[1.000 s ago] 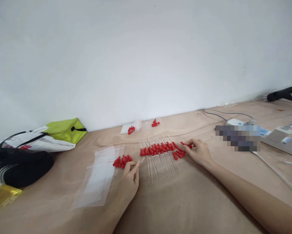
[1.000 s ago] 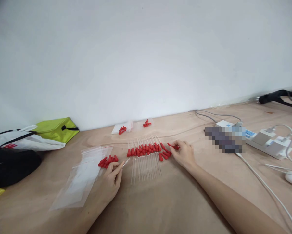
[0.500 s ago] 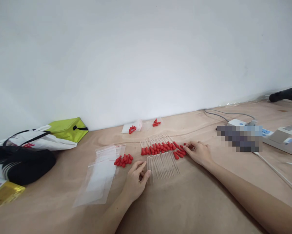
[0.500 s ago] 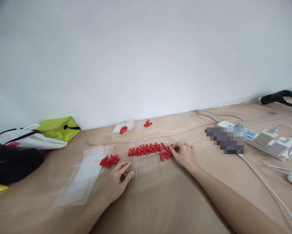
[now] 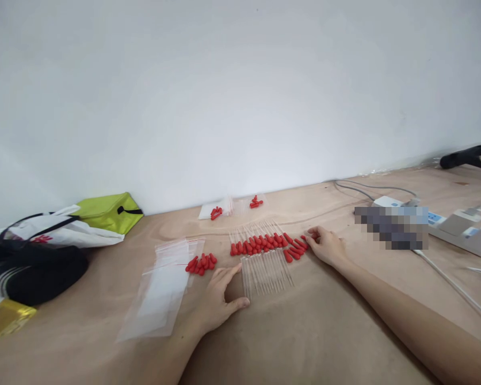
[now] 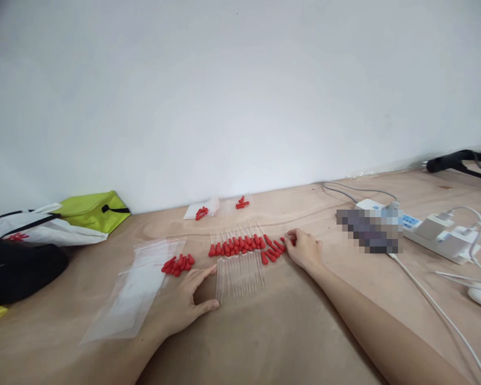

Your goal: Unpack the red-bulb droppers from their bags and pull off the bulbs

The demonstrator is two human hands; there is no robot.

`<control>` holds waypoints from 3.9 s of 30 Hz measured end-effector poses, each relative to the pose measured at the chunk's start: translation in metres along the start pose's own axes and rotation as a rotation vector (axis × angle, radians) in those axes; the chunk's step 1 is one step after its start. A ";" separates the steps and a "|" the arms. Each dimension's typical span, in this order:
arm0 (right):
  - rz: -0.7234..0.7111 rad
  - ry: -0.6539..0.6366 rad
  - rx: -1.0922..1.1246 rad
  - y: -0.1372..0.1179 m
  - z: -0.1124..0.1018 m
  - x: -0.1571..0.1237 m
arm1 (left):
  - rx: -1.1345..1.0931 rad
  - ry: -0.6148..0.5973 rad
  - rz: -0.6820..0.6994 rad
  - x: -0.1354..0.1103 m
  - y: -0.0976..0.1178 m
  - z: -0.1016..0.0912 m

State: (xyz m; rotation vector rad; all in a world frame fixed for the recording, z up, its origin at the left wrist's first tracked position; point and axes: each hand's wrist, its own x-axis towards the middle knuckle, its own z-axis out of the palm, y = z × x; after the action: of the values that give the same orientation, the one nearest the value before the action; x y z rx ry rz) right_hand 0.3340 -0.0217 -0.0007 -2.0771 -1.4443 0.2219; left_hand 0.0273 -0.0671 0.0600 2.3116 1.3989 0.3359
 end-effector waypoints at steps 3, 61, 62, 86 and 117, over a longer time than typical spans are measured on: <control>0.033 -0.055 0.059 -0.003 -0.001 -0.002 | 0.032 0.036 0.017 0.000 0.001 0.002; -1.099 0.229 0.182 -0.063 0.013 -0.090 | 0.388 0.579 0.499 -0.001 0.008 0.031; -1.099 0.221 0.173 -0.063 0.013 -0.090 | 0.386 0.573 0.501 -0.001 0.008 0.031; -1.132 0.096 0.229 -0.061 0.008 -0.091 | 0.302 0.578 0.536 -0.003 0.004 0.038; -0.149 0.124 0.290 -0.018 -0.007 -0.013 | 0.062 0.405 0.081 0.008 -0.018 0.027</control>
State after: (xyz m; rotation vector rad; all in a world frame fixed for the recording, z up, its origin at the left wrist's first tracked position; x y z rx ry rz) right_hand 0.3177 -0.0317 0.0126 -1.7143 -1.3946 0.2241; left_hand 0.0280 -0.0585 0.0275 2.4481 1.5138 0.8348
